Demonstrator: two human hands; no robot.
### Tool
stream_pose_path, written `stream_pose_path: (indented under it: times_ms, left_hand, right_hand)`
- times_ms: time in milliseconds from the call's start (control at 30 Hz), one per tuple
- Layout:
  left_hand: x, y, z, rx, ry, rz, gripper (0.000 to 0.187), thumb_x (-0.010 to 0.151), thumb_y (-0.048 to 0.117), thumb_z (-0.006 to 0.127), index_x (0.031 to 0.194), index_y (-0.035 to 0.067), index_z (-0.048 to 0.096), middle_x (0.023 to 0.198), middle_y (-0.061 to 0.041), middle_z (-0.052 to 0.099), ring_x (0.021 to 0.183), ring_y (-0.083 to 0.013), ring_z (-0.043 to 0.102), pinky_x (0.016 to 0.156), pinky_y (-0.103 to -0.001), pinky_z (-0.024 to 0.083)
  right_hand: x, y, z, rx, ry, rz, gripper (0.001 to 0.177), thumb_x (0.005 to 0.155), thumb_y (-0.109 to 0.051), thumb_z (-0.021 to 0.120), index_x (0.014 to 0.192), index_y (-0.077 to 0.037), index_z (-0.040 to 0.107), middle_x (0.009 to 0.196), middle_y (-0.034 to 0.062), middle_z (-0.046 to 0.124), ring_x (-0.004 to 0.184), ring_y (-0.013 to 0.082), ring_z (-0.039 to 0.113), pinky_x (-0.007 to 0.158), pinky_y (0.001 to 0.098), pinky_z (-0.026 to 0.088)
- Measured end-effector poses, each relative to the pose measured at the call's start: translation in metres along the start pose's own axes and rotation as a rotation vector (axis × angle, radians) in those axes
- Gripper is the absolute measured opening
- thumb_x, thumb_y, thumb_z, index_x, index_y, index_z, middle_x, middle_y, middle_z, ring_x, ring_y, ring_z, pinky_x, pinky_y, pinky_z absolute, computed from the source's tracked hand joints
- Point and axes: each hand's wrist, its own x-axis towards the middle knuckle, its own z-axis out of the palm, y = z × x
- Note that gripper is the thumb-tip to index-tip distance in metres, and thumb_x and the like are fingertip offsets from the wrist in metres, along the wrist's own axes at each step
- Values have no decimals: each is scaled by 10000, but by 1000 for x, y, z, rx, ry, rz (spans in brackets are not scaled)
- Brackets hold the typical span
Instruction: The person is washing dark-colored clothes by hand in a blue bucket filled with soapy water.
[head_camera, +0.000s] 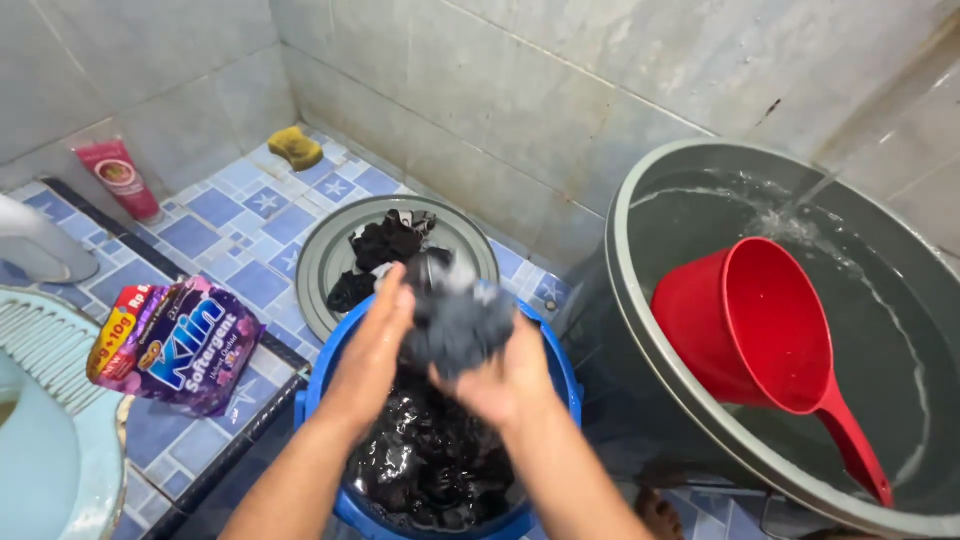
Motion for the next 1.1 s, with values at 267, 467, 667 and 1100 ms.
stream_pose_path:
  times_ms: [267, 467, 667, 1100]
  left_hand:
    - [-3, -19, -8, 17, 278, -633, 665, 968, 469, 479, 1546, 144, 430, 1425, -122, 623, 1159, -308, 632, 972, -416, 500]
    - [-15, -108, -3, 709, 215, -511, 716, 912, 375, 681, 1518, 117, 399, 1459, -225, 489, 1312, -412, 480, 1082, -481, 406]
    - [-29, -116, -4, 1044, 39, -597, 1008, 871, 160, 665, 1723, 71, 133, 1331, -317, 599, 1200, -460, 623, 1044, -498, 499]
    - [0, 48, -15, 223, -10, -683, 228, 874, 217, 643, 856, 0, 711, 524, -91, 494, 407, -203, 463, 436, -376, 363]
  right_hand:
    - [11, -56, 70, -56, -164, -283, 637, 968, -367, 527, 1462, 22, 426, 1519, 285, 435, 1449, 389, 415, 1154, 577, 386]
    - [29, -38, 0, -298, 34, -183, 615, 918, -346, 538, 1412, 19, 519, 1461, 199, 570, 1336, 339, 557, 1095, 464, 468]
    - [33, -7, -73, -531, 230, -8, 451, 938, -336, 524, 1268, -42, 616, 1360, 142, 663, 1215, 287, 636, 1008, 420, 518]
    - [13, 47, -123, -580, 152, -109, 388, 900, -116, 595, 1254, 38, 631, 1071, 182, 691, 882, 260, 667, 800, 375, 553]
